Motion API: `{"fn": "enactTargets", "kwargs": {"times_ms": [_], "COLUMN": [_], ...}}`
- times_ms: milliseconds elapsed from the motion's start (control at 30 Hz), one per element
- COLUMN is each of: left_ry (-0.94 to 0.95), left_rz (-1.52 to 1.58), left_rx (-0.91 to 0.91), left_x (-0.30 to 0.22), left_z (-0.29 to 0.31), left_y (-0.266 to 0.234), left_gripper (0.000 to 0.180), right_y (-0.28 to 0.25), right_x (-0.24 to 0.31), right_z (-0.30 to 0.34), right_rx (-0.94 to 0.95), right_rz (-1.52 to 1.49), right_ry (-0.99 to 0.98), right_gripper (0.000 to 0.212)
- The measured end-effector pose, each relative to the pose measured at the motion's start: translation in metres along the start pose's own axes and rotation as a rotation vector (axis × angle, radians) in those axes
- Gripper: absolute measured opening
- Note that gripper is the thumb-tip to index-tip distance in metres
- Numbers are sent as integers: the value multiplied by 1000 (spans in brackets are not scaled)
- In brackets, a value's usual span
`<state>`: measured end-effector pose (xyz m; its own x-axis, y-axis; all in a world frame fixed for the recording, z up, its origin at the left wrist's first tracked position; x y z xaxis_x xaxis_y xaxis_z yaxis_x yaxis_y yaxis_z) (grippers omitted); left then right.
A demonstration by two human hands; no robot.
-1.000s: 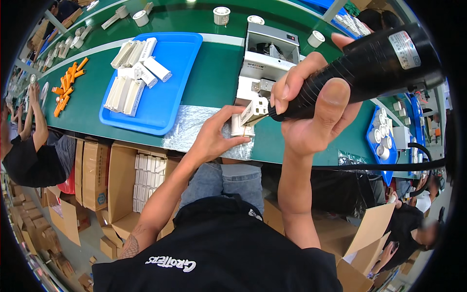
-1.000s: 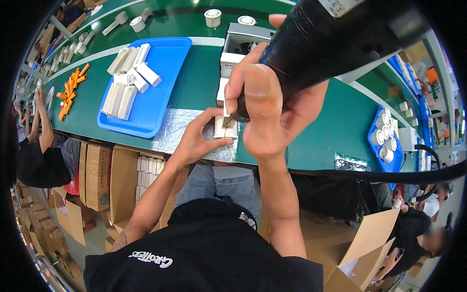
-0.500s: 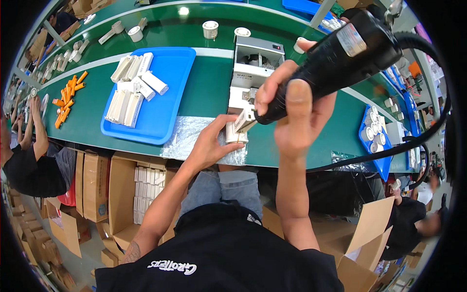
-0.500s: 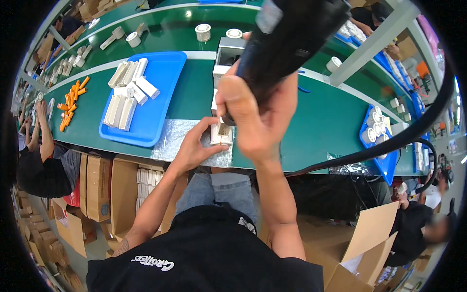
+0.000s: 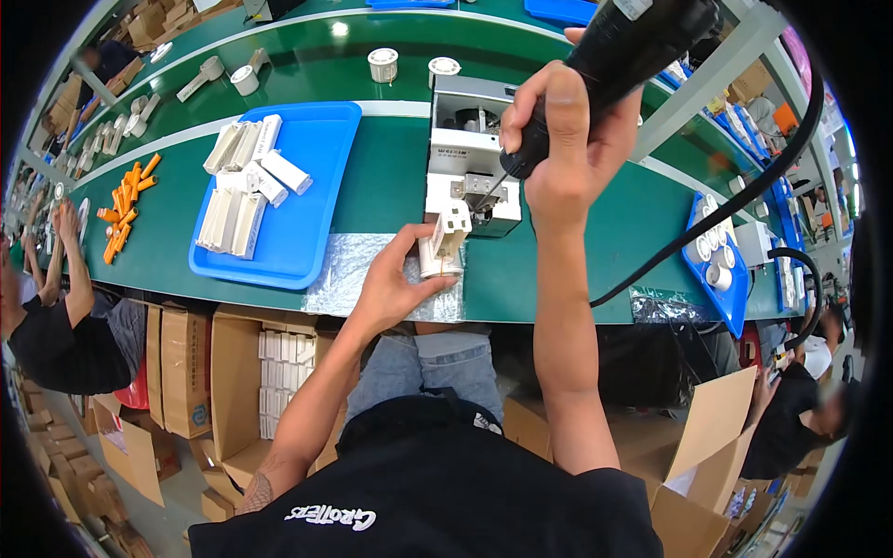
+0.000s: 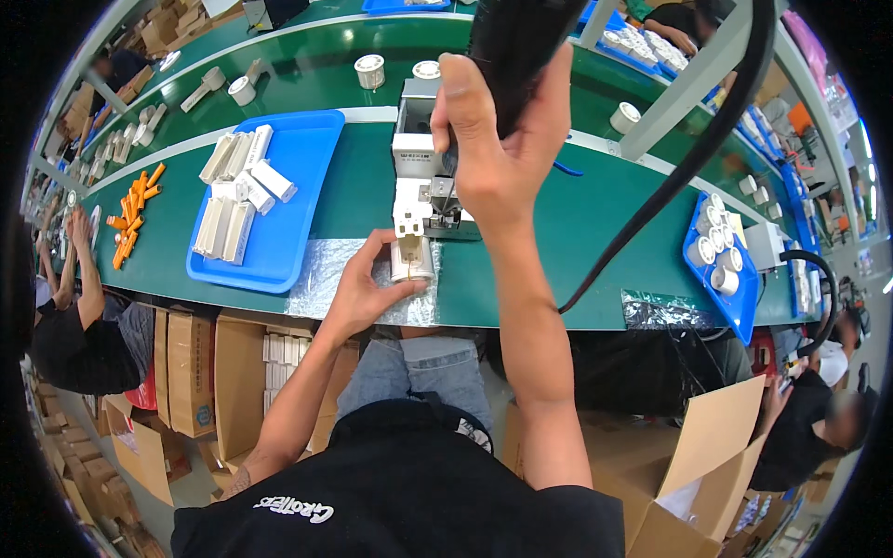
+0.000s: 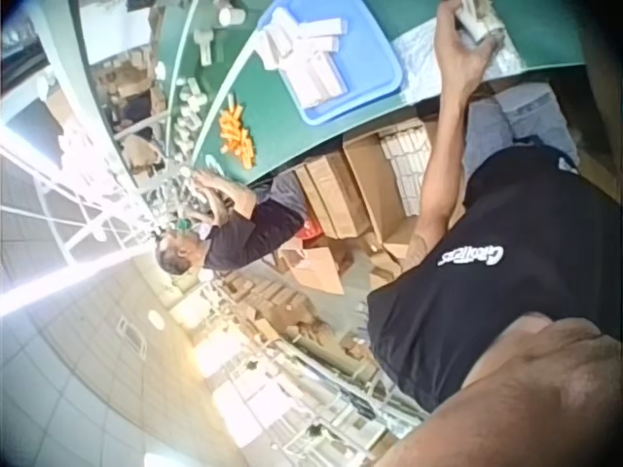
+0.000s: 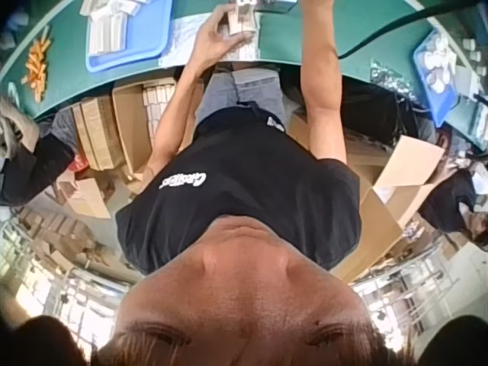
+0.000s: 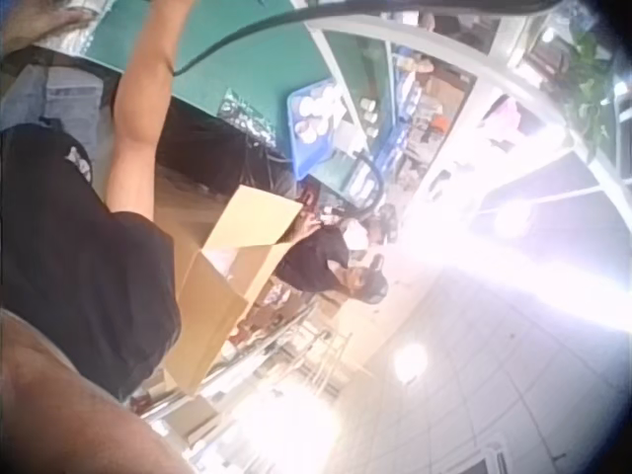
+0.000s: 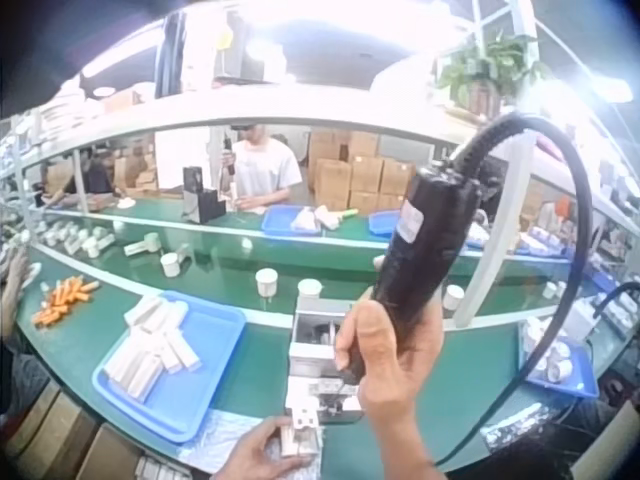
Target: Assembling small electronic fan components at a factory workstation using an electric screwdriver.
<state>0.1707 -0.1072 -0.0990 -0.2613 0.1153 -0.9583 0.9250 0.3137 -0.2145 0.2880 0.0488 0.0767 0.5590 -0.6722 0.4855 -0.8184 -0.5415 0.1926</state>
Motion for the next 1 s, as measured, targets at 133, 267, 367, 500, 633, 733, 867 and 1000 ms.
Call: {"fn": "enactTargets", "kwargs": {"times_ms": [133, 267, 367, 500, 633, 733, 867, 1000], "left_ry": [3, -19, 0, 9, 0, 2, 5, 18], "left_rz": [-10, -5, -45, -51, -15, -31, -32, -44], "left_rx": [-1, -21, -29, -42, -41, -27, -23, -32], "left_x": [-4, -3, -5, -5, -4, 0, -3, -2], "left_z": [0, 2, 2, 0, 0, 2, 3, 3], "left_y": [0, -1, 0, 1, 1, -1, -1, -1], "left_gripper": [59, 61, 63, 65, 65, 65, 65, 65], "right_y": [1, -5, -1, 14, 23, 28, 31, 28], "right_x": [4, 18, 42, 39, 22, 28, 27, 23], "right_z": [4, 16, 24, 35, 46, 47, 48, 53], "right_rx": [-18, -9, -3, -37, -36, -17, -23, -28], "right_rz": [11, -57, -180, -290, -273, -102, -83, -71], "right_ry": [75, 131, 119, 49, 49, 110, 71, 67], "right_gripper": [39, 47, 66, 65, 66, 72, 62, 57]}}
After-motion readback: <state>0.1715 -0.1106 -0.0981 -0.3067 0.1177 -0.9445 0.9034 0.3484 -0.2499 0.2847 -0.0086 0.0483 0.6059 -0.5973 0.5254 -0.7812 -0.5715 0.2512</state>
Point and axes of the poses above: each hand's wrist, its own z-axis away from the middle knuckle, its own y-axis out of the palm, x = y × z, the point moved 1 cm from there along -z, towards the middle knuckle, and after that the axes turned 3 degrees about -x, right-handed, at the moved point
